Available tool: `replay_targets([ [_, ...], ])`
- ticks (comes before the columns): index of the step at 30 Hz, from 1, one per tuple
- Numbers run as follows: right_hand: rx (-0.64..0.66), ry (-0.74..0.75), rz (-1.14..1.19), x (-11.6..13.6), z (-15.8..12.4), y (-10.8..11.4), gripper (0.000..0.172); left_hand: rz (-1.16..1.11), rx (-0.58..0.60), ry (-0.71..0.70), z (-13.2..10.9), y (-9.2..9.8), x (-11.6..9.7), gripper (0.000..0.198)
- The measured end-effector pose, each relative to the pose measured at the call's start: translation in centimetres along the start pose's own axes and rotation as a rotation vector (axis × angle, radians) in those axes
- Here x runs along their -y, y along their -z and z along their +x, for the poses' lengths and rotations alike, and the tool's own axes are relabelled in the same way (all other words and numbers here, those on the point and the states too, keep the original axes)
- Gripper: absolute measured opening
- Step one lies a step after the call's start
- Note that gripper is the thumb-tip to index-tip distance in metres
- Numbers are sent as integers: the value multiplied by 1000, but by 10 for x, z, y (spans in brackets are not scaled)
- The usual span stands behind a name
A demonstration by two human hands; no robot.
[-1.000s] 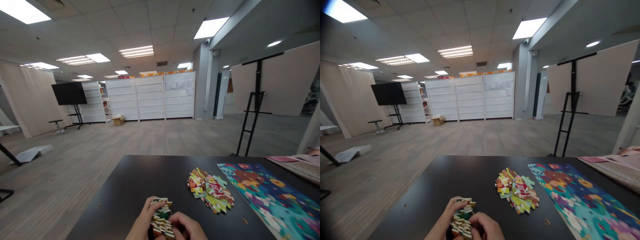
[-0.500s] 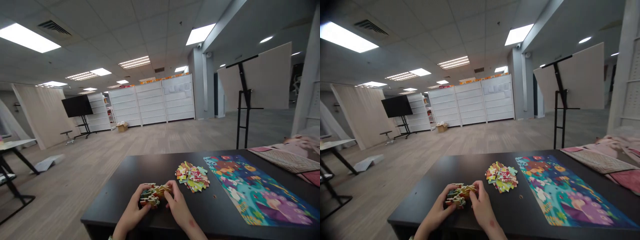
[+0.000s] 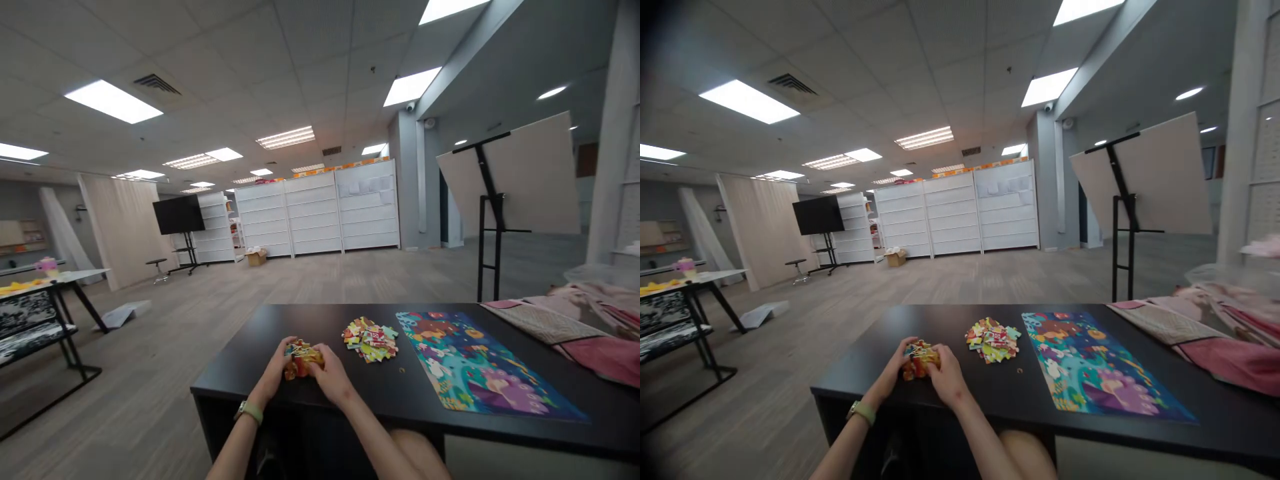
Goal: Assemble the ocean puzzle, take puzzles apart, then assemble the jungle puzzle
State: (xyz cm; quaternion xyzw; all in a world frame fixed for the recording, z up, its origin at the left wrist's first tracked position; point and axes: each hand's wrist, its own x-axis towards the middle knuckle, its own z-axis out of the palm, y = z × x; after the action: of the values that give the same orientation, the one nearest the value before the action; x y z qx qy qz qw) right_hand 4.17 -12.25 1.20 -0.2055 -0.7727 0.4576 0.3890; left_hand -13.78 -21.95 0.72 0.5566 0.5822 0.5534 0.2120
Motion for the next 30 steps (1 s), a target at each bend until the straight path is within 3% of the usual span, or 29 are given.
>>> replay_targets([
  [4, 133, -5, -118, 5, -2, -12, 75, -5, 55, -21, -6, -4, -2, 77],
  [6, 200, -21, -159, 5, -1, -14, 87, -8, 80, -30, -11, -5, -4, 87],
  [11, 354, -16, -141, 0, 17, -15, 107, 2, 32, -6, -9, -5, 1, 76],
  [14, 330, -22, -99, -7, 35, -12, 104, -13, -22, 77, 8, 3, 12, 76],
  [17, 263, -34, -81, -17, 48, -10, 95, -39, -48, 194, 37, 27, 24, 72],
  [23, 146, -51, -72, -28, 54, -17, 44, -23, -105, 418, 94, 94, 43, 54],
  [30, 151, -3, -105, -30, 54, -16, 33, 13, -168, 528, 114, 128, 59, 55],
])
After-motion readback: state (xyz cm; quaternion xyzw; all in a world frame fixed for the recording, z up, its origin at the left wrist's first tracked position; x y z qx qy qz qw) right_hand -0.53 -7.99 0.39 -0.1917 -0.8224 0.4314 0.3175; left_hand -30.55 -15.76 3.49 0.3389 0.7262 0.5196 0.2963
